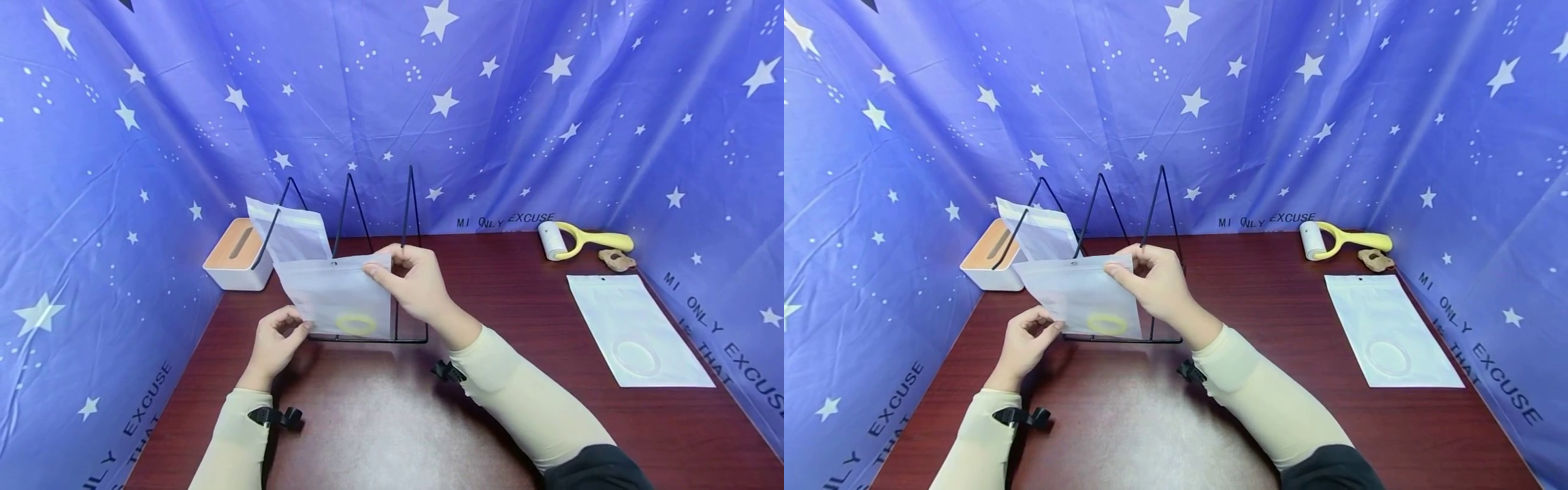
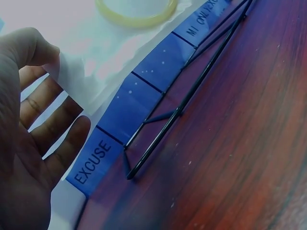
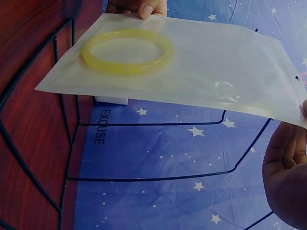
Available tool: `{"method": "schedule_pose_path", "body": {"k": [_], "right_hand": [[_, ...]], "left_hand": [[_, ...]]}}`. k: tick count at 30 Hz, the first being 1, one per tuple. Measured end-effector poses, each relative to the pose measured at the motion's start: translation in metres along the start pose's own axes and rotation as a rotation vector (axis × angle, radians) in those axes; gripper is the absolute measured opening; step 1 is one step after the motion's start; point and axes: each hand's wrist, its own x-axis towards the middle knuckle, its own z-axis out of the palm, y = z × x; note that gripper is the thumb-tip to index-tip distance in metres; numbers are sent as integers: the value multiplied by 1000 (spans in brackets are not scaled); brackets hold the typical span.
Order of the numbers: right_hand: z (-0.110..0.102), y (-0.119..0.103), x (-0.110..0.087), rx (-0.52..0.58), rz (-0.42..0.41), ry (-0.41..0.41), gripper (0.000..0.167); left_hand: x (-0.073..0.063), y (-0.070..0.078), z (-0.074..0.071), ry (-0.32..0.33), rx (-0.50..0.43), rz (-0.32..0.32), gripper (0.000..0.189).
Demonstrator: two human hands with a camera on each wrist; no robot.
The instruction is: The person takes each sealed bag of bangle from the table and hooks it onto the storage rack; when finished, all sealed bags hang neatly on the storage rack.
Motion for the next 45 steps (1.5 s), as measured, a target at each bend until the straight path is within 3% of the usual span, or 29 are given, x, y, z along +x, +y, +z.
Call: {"method": "schedule_pose_path", "body": {"k": [11,18,26,30,38,45], "right_hand": [[5,-2,4,0,6,19,7],[2,9,9,-13,25,48,7],[-1,18,19,-90,-24,93,6],[0,23,24,-118,-33,111,7],[0,28,38,-154,-33,172,10],[-5,39,50,-213,18,184,16]], "left_hand": [[0,-2,0,33,19,-15,8],[2,-4,4,102,50,-21,7],[11,0,9,199,180,34,6],[16,1,11,228,236,28,7],[27,-1,16,301,244,-30,7],[36,-1,19,332,287,3,8]]}}
